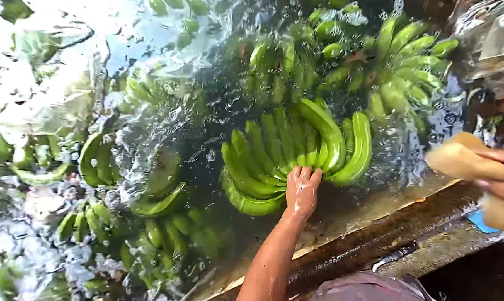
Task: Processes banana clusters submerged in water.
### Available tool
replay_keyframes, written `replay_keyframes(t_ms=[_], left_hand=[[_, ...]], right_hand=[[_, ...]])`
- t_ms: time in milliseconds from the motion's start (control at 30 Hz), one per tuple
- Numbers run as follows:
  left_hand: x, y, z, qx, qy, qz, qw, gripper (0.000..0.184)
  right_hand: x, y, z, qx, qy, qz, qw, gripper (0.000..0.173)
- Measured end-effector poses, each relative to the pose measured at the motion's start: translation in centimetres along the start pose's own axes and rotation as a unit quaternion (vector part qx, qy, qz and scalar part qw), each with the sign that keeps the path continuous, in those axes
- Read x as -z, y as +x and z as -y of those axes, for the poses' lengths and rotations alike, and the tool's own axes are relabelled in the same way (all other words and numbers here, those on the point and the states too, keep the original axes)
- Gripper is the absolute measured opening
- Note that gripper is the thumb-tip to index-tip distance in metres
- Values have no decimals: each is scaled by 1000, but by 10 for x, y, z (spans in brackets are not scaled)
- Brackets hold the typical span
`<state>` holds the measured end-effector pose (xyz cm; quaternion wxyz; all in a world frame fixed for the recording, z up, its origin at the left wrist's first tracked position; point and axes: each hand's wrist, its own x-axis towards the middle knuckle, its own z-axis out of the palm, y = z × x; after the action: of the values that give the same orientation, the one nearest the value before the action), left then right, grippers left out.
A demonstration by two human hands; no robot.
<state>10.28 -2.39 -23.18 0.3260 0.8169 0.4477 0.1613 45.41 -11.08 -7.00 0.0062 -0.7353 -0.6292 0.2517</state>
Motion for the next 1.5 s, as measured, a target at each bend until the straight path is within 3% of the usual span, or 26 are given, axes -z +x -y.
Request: replay_keyframes(t_ms=[67,133,200,233,300,333,400,433,500,533,633,700,767,833,867,933,1033,1100,1167,1233,1333,1400,1500], left_hand=[[-7,-36,8,-22,-22,-88,996,21],[-3,-72,8,38,-65,-132,988,11],[10,-96,5,240,-147,-88,956,33],[16,-97,9,358,-218,-63,906,51],[18,-86,29,472,-319,-62,819,82],[17,-79,40,487,-345,-53,801,86],[21,-66,60,482,-295,40,824,68],[25,-53,64,491,-268,70,826,64],[35,-36,64,504,-275,58,817,83],[36,-36,66,484,-300,23,822,91],[45,-26,63,443,-346,-2,827,92],[53,-19,56,425,-346,7,837,85],[66,-14,46,430,-316,21,845,75],[79,-9,36,463,-297,36,835,71],[81,-10,34,472,-316,32,823,73],[79,-10,36,468,-369,5,803,72],[74,-1,35,477,-394,-20,786,65],[68,4,35,482,-396,-35,780,61],[61,6,34,490,-396,-61,774,58],[55,3,35,508,-395,-86,761,61],[49,-3,39,521,-445,-137,715,54],[44,-11,40,511,-479,-169,693,54],[36,-23,31,502,-493,-198,683,56]], right_hand=[[-14,57,54,92,15,-45,995,58],[-48,112,109,117,67,-68,989,48],[-115,155,148,92,96,-97,986,54],[-154,168,166,64,108,-84,989,59],[-213,175,202,-11,214,12,977,60],[-230,174,214,-26,266,83,960,64],[-237,177,221,33,254,197,947,66],[-232,184,217,97,209,193,954,53],[-214,205,205,184,172,49,967,39],[-206,215,201,196,172,-62,963,35],[-184,235,221,106,191,-299,929,26],[-203,234,247,97,252,-324,907,26],[-221,224,261,170,306,-217,911,28],[-203,238,252,251,258,-114,926,28],[-188,251,243,265,208,-110,935,27],[-163,273,223,234,135,-224,936,26],[-141,281,227,45,142,-390,909,28],[-158,262,241,-30,189,-332,924,35],[-192,228,250,-43,239,-157,957,40],[-216,199,244,-42,254,35,966,44],[-195,182,206,47,105,279,953,35],[-154,176,190,76,-55,356,930,24],[-74,167,175,24,-137,287,948,17]])
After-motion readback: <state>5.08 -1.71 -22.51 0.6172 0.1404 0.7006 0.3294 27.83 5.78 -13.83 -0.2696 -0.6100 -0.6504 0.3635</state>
